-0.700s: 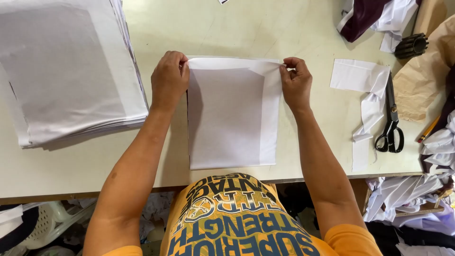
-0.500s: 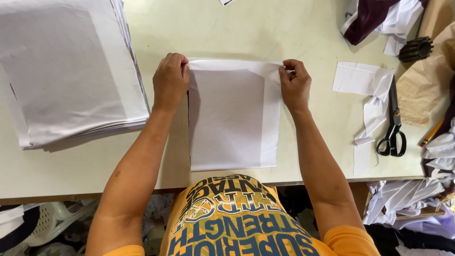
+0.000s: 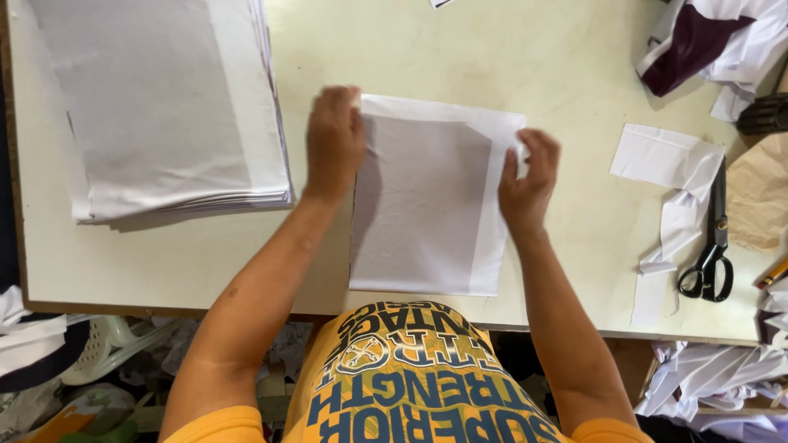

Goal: The person folds a stack of white fabric pieces on a table, aligns them, and places a tan pattern piece on top. They smooth the pattern and fabric with their hands, then pick up a handheld steamer at the end.

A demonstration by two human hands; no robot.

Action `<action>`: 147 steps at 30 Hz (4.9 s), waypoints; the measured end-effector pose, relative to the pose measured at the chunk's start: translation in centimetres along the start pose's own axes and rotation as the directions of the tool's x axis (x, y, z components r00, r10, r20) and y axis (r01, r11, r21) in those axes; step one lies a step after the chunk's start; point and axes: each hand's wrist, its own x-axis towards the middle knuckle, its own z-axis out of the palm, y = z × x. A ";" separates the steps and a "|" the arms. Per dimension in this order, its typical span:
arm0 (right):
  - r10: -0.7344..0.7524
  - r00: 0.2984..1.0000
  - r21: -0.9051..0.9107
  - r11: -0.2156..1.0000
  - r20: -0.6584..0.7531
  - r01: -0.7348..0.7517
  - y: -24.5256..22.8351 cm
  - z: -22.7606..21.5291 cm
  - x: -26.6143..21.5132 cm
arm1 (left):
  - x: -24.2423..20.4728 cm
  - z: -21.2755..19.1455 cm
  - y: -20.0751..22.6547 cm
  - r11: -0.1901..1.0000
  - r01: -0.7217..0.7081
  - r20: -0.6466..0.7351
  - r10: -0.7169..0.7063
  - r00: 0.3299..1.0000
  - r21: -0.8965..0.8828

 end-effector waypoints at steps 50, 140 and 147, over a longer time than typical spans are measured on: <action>0.206 0.900 -0.343 0.937 0.385 -0.068 -5.1 -6.6 -20.0 | -9.7 -18.6 -15.9 0.836 0.170 0.273 -0.352 0.895 0.522; 0.168 0.984 0.143 0.974 0.063 -0.175 -12.3 -25.3 -12.3 | -10.8 -15.0 9.9 0.860 -0.019 -0.019 0.011 1.000 -0.510; -0.194 0.904 0.529 0.848 0.380 -0.040 -24.5 -11.9 -8.7 | -10.5 -31.2 -0.6 0.992 -0.036 -0.093 0.048 0.994 0.120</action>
